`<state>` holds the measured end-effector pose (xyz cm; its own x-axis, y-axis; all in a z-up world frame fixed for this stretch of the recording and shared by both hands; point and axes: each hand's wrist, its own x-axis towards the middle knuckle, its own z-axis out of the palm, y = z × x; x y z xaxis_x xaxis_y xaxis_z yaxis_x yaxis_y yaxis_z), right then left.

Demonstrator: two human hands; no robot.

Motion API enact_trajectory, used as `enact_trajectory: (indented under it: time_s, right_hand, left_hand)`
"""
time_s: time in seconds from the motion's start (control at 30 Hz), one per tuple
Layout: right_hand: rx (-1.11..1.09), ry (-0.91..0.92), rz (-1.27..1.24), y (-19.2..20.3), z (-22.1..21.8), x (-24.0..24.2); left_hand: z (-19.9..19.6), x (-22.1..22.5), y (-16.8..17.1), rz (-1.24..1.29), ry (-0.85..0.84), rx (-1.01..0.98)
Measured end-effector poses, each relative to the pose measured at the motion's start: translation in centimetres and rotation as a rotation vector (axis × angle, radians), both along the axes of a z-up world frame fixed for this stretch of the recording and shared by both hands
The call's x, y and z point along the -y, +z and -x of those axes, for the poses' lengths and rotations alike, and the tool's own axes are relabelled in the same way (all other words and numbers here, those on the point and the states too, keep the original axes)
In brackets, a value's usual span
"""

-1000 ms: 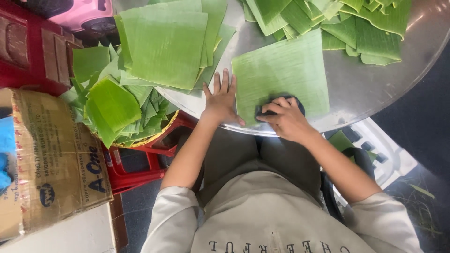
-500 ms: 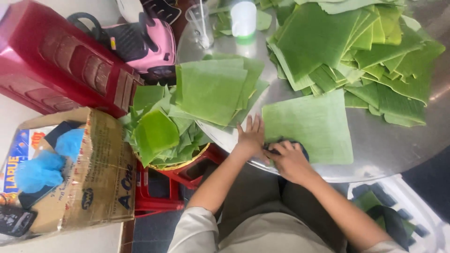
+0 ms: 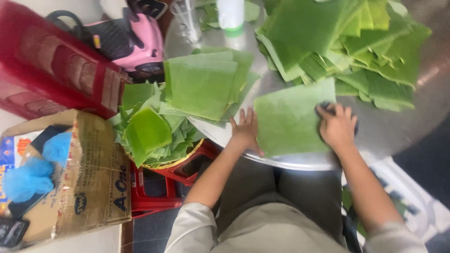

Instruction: Wiping banana leaves with a cloth to clean them before stacking them for use in food packaging.

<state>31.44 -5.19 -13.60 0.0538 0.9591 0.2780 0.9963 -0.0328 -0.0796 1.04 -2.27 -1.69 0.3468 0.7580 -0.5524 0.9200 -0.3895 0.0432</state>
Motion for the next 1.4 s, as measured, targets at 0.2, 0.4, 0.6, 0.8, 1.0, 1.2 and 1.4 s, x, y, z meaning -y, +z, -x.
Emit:
enact_trajectory:
  time_s: [0.2,0.4,0.6,0.8,1.0,1.2,1.4]
  right_hand:
    - [0.008,0.335,0.014,-3.2,10.0,0.0]
    - [-0.444,0.553,0.171,8.3,8.5,-0.3]
    - [-0.328,0.171,0.102,4.7,6.1,-6.4]
    - [0.025,0.409,0.135,3.7,11.5,-6.6]
    - [0.062,0.336,0.115,2.1,12.8,-7.9]
    - [0.062,0.215,0.109,2.2,10.6,-8.6]
    - [0.009,0.374,0.108,1.7,10.6,-6.3]
  left_hand:
    - [-0.6,-0.7,-0.5,-0.005,-0.006,-0.014]
    - [-0.6,-0.5,-0.5,0.004,0.001,-0.046]
    - [-0.2,-0.6,-0.5,0.002,-0.001,-0.058]
    - [-1.1,-0.3,0.3,0.018,-0.039,-0.133]
    - [-1.5,-0.6,0.8,-0.002,-0.084,-0.187]
    - [-1.4,-0.6,0.6,-0.007,-0.101,-0.144]
    - [-1.5,-0.2,1.1,-0.001,-0.100,-0.147]
